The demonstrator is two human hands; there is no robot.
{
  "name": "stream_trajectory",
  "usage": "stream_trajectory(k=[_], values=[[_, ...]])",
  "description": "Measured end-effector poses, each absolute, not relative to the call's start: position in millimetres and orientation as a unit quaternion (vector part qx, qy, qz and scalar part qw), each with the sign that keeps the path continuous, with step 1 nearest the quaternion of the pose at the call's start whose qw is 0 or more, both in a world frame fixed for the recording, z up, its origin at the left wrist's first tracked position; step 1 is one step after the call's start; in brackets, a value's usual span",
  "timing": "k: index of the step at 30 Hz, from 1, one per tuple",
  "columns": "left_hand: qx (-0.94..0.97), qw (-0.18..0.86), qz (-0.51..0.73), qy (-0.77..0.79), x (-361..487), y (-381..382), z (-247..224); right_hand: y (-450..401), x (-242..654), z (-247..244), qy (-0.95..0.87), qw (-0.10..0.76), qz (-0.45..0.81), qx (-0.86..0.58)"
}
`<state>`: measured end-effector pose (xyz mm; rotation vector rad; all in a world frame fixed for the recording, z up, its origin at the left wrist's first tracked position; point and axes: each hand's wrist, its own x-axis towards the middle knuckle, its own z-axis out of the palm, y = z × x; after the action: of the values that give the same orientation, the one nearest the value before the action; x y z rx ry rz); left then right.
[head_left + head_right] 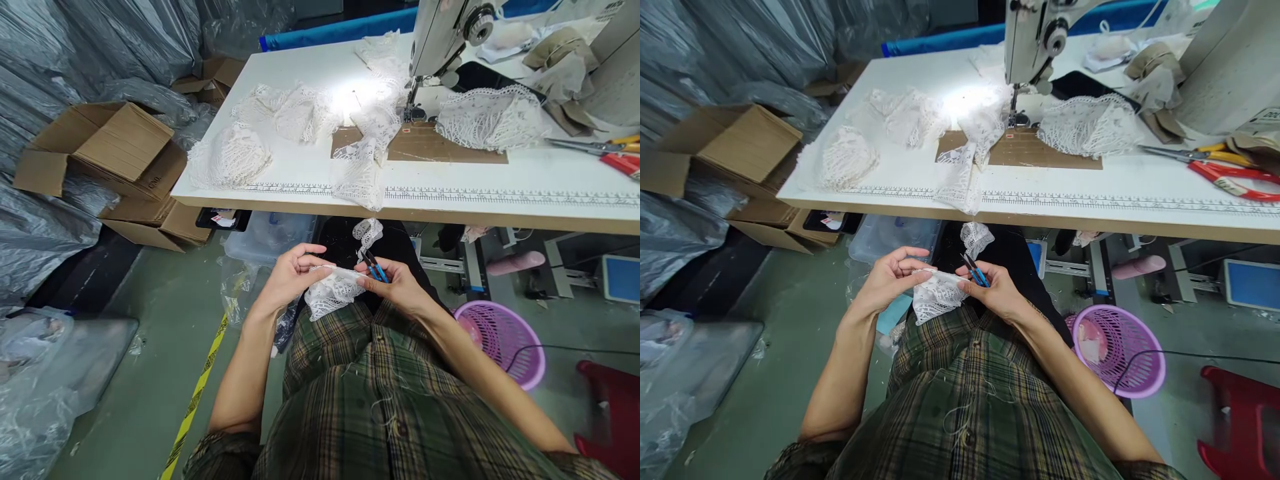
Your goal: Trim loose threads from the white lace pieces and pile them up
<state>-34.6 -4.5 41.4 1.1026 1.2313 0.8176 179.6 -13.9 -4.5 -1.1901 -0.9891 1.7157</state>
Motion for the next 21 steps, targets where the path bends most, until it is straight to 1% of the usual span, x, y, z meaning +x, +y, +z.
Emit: stream_trajectory(k=[5, 10, 13, 16, 18, 21], values=[[0.487, 0.590, 0.360, 0.535, -33, -6, 43, -14, 180, -5, -0.420, 0.402, 0.669, -0.464], [0.509, 0.576, 0.355, 0.532, -32, -13, 55, -20, 182, 2, -0.423, 0.379, 0.691, -0.447], [0.533, 0.574, 0.334, 0.524, -34, -15, 62, -25, 184, 6, -0.420, 0.368, 0.707, -0.435], [0.572, 0.550, 0.307, 0.526, -33, -11, 54, -26, 185, 0, -0.427, 0.354, 0.714, -0.427], [0.610, 0.502, 0.291, 0.540, -30, -2, 38, -24, 186, -9, -0.453, 0.357, 0.675, -0.460], [0.662, 0.426, 0.273, 0.553, -22, 15, 7, -19, 187, -25, -0.537, 0.377, 0.520, -0.546]])
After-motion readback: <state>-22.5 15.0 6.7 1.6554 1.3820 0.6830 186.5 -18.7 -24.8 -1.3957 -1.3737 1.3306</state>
